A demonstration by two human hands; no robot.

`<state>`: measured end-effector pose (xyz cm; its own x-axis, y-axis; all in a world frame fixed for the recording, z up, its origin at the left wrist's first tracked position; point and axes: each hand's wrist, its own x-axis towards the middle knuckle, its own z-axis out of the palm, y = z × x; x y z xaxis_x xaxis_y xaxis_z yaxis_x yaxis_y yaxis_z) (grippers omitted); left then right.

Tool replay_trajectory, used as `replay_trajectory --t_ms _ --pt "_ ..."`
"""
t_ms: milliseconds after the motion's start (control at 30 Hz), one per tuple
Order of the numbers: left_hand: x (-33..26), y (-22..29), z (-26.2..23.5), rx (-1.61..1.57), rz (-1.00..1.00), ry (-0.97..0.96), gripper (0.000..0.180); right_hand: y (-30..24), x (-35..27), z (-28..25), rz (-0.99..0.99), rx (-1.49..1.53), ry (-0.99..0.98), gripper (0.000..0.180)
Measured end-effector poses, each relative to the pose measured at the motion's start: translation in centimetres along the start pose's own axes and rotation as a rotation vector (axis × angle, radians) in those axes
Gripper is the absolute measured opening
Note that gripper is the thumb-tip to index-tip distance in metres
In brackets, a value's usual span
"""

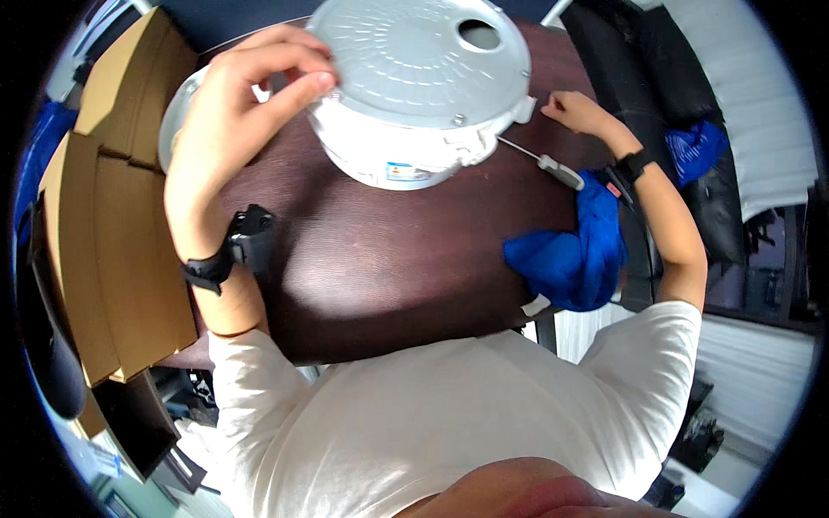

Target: The person assembles a white plastic appliance on a wooden table. They use a screwdriver to tighten screws on the lid and body, and use their hands to align and snap plastic components into place. A blue cloth is used to wipe the surface of the appliance during the process.

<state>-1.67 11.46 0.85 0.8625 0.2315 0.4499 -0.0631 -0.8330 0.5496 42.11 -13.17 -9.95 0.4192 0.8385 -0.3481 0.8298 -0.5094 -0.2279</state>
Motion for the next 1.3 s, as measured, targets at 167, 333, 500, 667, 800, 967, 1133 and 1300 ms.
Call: replay_trajectory --t_ms 167,333,500,667,800,967,1133,1300 --pt "0.6 -0.3 -0.3 0.041 0.030 0.028 0.018 4.7 2.1 2.5 -0.321 -0.112 0.160 0.026" --pt "-0.2 -0.2 -1.2 0.049 -0.133 0.156 0.021 -1.9 -2.6 -4.5 -0.258 0.170 0.211 0.014" --pt "-0.3 1.5 -1.0 -0.104 -0.140 0.263 0.024 -13.0 -8.0 -10.2 -0.488 0.487 0.268 0.018" --pt "-0.7 6.7 1.3 -0.361 -0.003 0.325 0.032 -24.5 -11.3 -8.6 -0.741 0.703 0.051 0.025" --pt "-0.4 6.2 1.8 -0.375 0.092 0.403 0.027 -27.6 -10.8 -8.0 -0.852 0.820 -0.120 0.027" --pt "-0.2 6.4 1.5 -0.149 0.232 0.491 0.016 -27.9 -10.8 -7.8 -0.767 1.022 -0.303 0.029" --pt "0.0 5.9 1.5 -0.236 0.228 0.447 0.014 -28.0 -10.5 -7.5 -0.749 1.036 -0.258 0.030" --pt "-0.4 5.4 2.3 -0.517 -0.027 0.427 0.012 -28.5 -11.1 -7.3 -0.709 0.954 0.017 0.023"
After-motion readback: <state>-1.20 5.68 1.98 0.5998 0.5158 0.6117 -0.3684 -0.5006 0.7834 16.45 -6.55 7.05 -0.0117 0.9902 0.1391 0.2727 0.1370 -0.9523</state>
